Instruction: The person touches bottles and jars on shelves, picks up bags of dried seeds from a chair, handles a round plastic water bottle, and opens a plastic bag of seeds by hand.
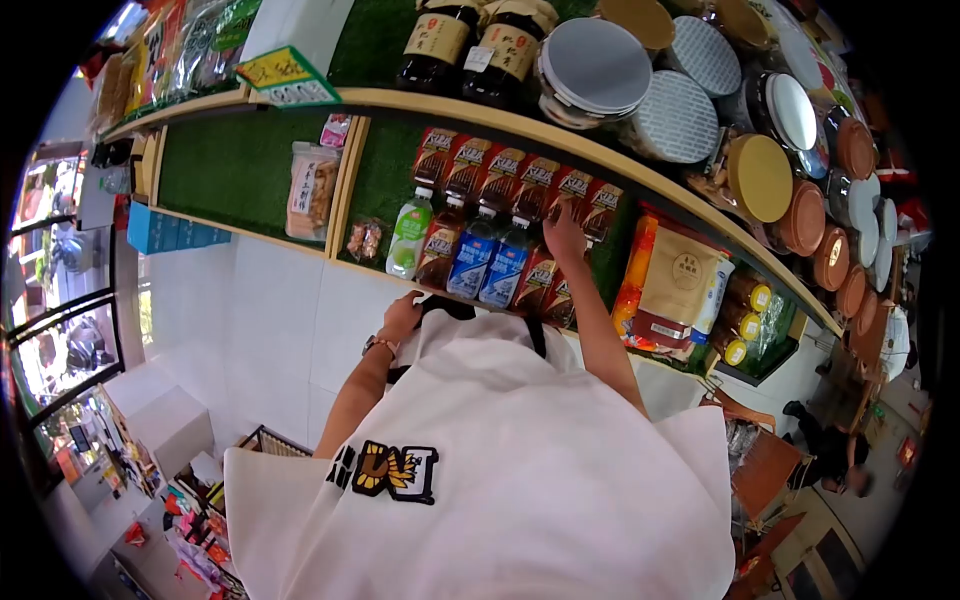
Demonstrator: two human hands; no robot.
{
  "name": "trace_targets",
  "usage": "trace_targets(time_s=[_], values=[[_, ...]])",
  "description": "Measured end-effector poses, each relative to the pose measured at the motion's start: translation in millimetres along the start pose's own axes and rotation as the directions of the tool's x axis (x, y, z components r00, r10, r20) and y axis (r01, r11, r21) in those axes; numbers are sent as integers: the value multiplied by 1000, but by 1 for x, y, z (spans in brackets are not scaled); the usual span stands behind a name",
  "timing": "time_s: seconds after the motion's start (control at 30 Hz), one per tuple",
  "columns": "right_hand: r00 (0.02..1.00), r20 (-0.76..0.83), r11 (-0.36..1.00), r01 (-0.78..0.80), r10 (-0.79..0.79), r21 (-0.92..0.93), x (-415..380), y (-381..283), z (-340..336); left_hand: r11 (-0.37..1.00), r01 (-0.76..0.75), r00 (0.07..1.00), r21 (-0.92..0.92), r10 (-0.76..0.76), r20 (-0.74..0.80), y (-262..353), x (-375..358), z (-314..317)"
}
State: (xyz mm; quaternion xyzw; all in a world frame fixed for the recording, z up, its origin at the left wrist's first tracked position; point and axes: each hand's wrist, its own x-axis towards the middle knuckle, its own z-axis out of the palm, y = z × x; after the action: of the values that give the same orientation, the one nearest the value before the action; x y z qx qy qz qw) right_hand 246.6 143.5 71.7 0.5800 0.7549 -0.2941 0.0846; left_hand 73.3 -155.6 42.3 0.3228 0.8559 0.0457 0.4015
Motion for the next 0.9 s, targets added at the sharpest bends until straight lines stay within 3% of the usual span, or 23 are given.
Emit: trace_targets(time_s=[0.1,0.2,0.27,0.33,0.4,0.47,0.6,0.67,0.7,0.8,0.9], values=[[953,-194,972,223,-233,-75,-45,23,41,997,76,996,-16,-75,41,-26,-11,12],[986,115,974,141,-122,-179,-85,54,72,989,143,989,-49,-140,56,-43,-5,24],[979,136,984,164,-154,-66,-86,67,72,995,56,998,-77,-56,11,-43,1,25],[998,-9,990,53,-55,-132,-71,64,54,991,26,1000,-129,-27,-13,-36,10,24],[994,-103,999,45,-45,-1,-49,59,19,988,-7,1000,-152,4,-20,-22,12,24],[991,-95,996,-91,91,4,-26,53,-13,988,-18,1000,-157,15,-18,-14,16,27],[972,-230,997,-48,59,53,0,68,-37,991,-25,997,-132,35,72,13,15,20],[980,77,981,-181,186,-65,2,79,-32,971,-36,995,-235,57,84,17,20,22],[981,65,983,-179,182,-50,-7,79,-30,956,-65,993,-288,92,79,23,18,18],[957,-277,996,-92,85,-12,-41,86,-8,859,-200,972,-471,233,12,27,30,24],[960,-277,994,9,-39,-109,-76,113,41,795,-336,937,-506,339,-89,62,27,-7]])
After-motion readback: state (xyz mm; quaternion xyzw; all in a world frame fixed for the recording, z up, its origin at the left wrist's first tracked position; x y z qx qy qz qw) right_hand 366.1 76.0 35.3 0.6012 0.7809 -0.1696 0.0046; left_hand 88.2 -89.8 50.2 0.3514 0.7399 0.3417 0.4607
